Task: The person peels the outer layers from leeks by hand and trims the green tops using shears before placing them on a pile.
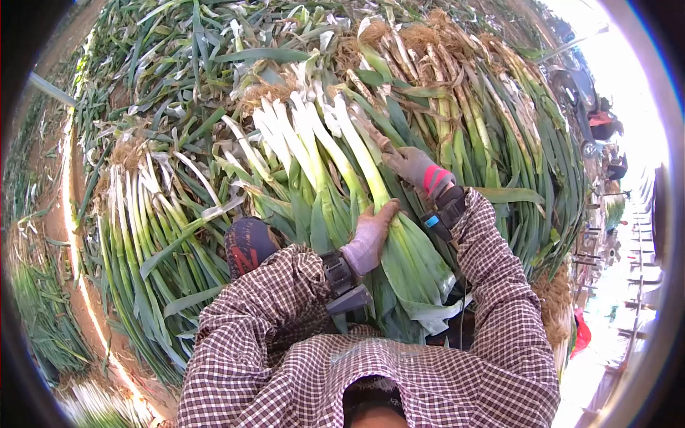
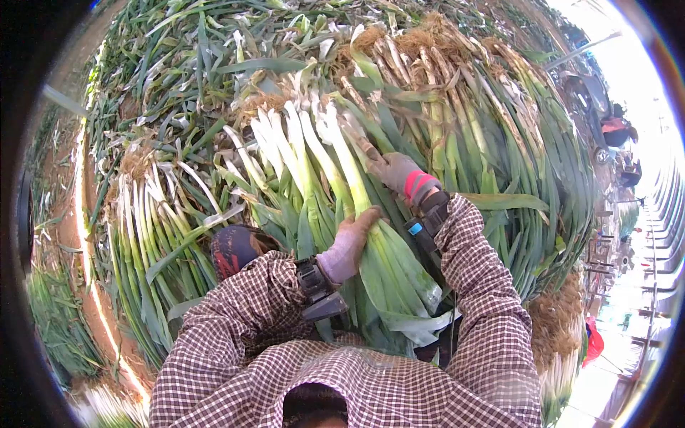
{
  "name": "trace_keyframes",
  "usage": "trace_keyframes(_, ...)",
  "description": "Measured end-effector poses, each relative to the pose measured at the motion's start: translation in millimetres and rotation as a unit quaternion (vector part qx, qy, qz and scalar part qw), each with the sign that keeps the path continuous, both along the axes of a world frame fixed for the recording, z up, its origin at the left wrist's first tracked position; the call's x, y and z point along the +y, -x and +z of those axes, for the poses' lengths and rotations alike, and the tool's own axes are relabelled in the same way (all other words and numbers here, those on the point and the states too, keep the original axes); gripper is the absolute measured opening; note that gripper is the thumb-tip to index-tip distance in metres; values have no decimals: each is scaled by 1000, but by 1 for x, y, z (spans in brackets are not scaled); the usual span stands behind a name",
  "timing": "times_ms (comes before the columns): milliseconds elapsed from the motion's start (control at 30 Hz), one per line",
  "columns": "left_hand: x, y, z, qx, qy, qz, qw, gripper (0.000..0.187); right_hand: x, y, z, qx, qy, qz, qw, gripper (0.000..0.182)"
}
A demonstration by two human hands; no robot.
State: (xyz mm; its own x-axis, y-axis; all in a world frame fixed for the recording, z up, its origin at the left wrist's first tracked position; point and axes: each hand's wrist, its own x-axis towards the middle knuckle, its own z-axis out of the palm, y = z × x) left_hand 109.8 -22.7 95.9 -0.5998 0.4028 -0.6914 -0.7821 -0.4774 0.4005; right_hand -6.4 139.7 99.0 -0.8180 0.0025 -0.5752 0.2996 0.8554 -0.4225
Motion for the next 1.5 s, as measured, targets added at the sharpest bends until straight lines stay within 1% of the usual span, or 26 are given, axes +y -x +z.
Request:
trace_keyframes(67,4,1,3,28,59,36,997,81,3,-7,10,3,-30,25,999,65)
trace_keyframes(133,-10,23,14,13,162,-5,987,96,18,-28,20,54,3,9,998,61)
trace_keyframes(200,-17,46,-21,91,265,-28,960,89,41,-55,39,101,-22,2,995,53)
trace_keyframes(233,-29,56,-47,175,230,-83,954,87,53,-69,52,125,-58,6,990,46)
trace_keyframes(267,-31,64,-42,221,375,-183,881,84,63,-81,64,151,-93,11,984,40)
trace_keyframes(333,-25,61,-29,296,570,-246,726,85,79,-121,84,152,-120,55,980,37)
trace_keyframes(367,-23,57,-18,388,640,-243,618,79,83,-141,92,151,-134,78,976,36)
trace_keyframes(400,-19,53,-11,470,693,-234,495,74,86,-157,100,124,-153,80,977,35)
trace_keyframes(433,-10,54,-19,547,765,-194,278,57,89,-171,106,97,-173,82,977,34)
trace_keyframes(500,5,57,-21,569,556,-365,483,49,90,-185,113,58,-198,73,976,33)
trace_keyframes(533,13,57,-17,554,427,-437,566,47,92,-185,109,66,-201,77,974,34)
trace_keyframes(567,24,56,-34,576,425,-388,580,39,94,-184,100,77,-203,81,973,35)
trace_keyframes(600,35,61,-39,547,431,-389,603,39,94,-178,91,90,-206,87,971,35)
trace_keyframes(667,53,79,-48,485,440,-389,648,41,89,-157,76,99,-204,96,969,40)
trace_keyframes(700,62,90,-61,463,427,-386,674,50,86,-145,69,108,-200,92,969,41)
trace_keyframes(833,100,95,-93,344,473,-224,780,60,71,-80,50,98,-184,79,975,52)
trace_keyframes(933,107,100,-89,277,459,-225,814,62,53,-32,40,94,-188,77,975,57)
trace_keyframes(1067,106,106,-115,225,344,-160,897,52,38,37,1,117,-163,73,977,56)
trace_keyframes(1100,99,103,-94,187,318,-150,917,42,34,51,-6,119,-159,73,977,57)
trace_keyframes(1200,91,95,-102,137,103,-85,981,38,26,77,-11,149,-134,55,978,60)
trace_keyframes(1233,76,89,-73,143,69,-99,982,32,27,79,-9,142,-124,53,981,64)
trace_keyframes(1333,60,83,-68,3,-99,6,995,30,39,44,13,140,-51,80,986,59)
trace_keyframes(1367,55,85,-63,-37,-135,28,990,32,41,19,31,96,-22,53,994,53)
trace_keyframes(1400,52,86,-63,-49,-134,37,989,33,43,-12,49,51,7,26,998,46)
trace_keyframes(1467,49,85,-68,-72,-131,58,987,35,56,-67,66,119,7,69,990,42)
trace_keyframes(1500,49,81,-78,-60,-137,75,986,37,56,-89,82,103,0,65,993,41)
